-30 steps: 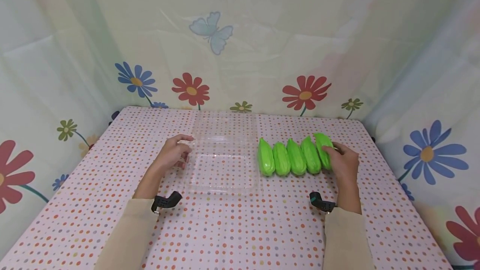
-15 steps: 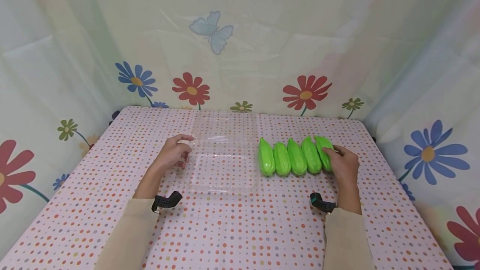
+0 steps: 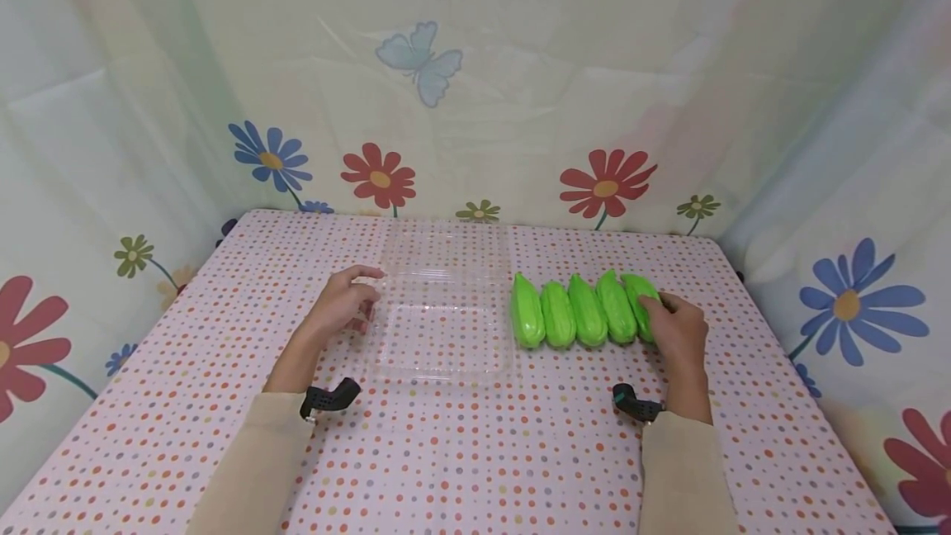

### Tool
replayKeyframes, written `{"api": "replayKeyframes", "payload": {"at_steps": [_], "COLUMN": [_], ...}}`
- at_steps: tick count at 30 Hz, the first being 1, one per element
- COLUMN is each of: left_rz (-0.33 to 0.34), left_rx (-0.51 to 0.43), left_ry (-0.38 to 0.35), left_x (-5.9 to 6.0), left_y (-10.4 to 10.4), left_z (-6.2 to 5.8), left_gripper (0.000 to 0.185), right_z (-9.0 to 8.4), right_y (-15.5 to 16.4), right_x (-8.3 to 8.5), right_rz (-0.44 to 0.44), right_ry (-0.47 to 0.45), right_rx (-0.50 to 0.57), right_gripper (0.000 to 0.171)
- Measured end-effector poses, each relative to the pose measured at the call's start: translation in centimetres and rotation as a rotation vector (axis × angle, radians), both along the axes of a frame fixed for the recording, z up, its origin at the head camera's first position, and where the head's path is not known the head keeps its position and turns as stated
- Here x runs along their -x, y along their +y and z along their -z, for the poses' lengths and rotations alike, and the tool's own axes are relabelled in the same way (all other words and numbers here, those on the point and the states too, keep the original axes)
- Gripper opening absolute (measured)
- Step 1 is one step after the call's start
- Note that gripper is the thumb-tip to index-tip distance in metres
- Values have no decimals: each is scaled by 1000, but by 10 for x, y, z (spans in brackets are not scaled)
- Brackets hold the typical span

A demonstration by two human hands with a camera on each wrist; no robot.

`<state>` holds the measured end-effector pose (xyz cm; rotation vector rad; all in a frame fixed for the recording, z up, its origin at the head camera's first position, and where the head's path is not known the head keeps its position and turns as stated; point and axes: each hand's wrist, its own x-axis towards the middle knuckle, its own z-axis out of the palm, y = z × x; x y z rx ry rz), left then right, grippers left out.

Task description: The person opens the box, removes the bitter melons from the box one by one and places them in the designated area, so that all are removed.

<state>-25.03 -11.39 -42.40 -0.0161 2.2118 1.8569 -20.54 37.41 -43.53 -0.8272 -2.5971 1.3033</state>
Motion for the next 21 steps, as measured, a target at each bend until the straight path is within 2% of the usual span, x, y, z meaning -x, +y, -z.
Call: {"api": "replayKeyframes", "payload": {"at_steps": [11, 21], "left_rz": [5, -3], "left_rx": [3, -1], "left_ry": [-7, -7], "left_x": [-1, 0], "left_y": [0, -1], "left_z": [3, 0], "left_gripper": [45, 45], "right_z": [4, 4], "right_y": [1, 3], "right_x": [-1, -1], "right_rz": [2, 43], "right_ry": [-36, 12], "right_rx": [3, 49], "right_gripper": [73, 71]}}
